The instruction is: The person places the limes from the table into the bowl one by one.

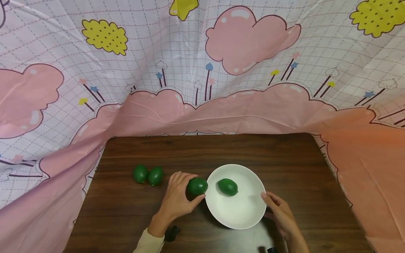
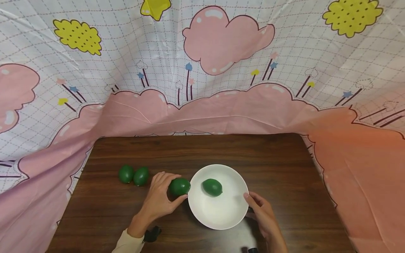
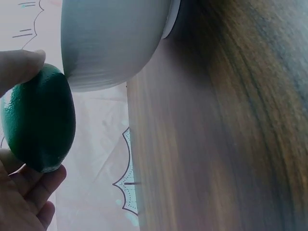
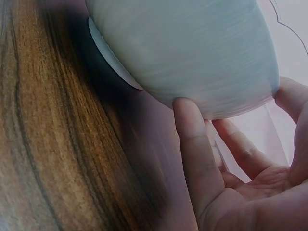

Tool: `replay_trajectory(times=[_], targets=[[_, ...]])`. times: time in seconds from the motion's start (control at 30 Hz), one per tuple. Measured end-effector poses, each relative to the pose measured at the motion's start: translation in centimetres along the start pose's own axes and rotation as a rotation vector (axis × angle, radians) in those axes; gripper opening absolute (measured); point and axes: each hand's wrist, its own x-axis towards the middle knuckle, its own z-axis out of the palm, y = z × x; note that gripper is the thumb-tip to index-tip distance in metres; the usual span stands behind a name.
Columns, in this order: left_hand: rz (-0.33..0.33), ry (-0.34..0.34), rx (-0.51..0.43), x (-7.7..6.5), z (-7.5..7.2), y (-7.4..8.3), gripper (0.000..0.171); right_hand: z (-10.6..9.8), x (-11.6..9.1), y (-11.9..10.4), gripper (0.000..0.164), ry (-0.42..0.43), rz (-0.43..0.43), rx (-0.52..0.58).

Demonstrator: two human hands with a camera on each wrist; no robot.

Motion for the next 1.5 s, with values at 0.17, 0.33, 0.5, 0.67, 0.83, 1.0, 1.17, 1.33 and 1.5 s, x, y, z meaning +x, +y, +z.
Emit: replay_trajectory(times=[0.17, 0.33, 0.5, 0.67, 0.83, 1.0, 1.17, 1.33, 1.5], targets=[[-0.003, -0.002, -0.021, 0.4, -0.1, 0.5, 0.063, 0.2, 0.0, -0.2, 0.045, 0.003, -0.001, -0.005], [0.029, 0.009, -0.031, 0.7, 0.3, 0.9, 0.064, 0.1, 0.0, -0.2, 0.049, 0.014, 0.014, -0.023], [0.052, 0.022, -0.036, 1.1, 0.6, 1.4, 0.064, 0.0, 0.0, -0.1, 0.051, 0.011, 0.02, -0.024], [0.056, -0.009, -0.028, 1.5, 0.7, 2.0, 0.062, 0.0, -0.1, 0.0, 0.039, -0.011, -0.007, 0.017], [0.058, -0.033, -0.03, 1.7, 0.7, 2.5, 0.059, -0.1, -0.1, 0.1, 0.026, -0.022, -0.017, 0.04], [0.085, -0.031, -0.033, 1.9, 0.9, 3.0, 0.059, 0.0, -0.1, 0.2, 0.031, -0.011, -0.016, 0.028], [0.114, -0.034, -0.015, 2.1, 1.5, 3.4, 0.06, 0.0, -0.1, 0.2, 0.035, -0.007, -0.015, 0.023], [0.126, -0.056, -0.006, 2.2, 1.9, 3.6, 0.06, 0.0, -0.1, 0.3, 0.033, -0.019, -0.017, 0.03], [0.133, -0.066, -0.006, 2.1, 2.3, 3.8, 0.06, 0.0, 0.0, 0.4, 0.038, -0.022, -0.018, 0.037]])
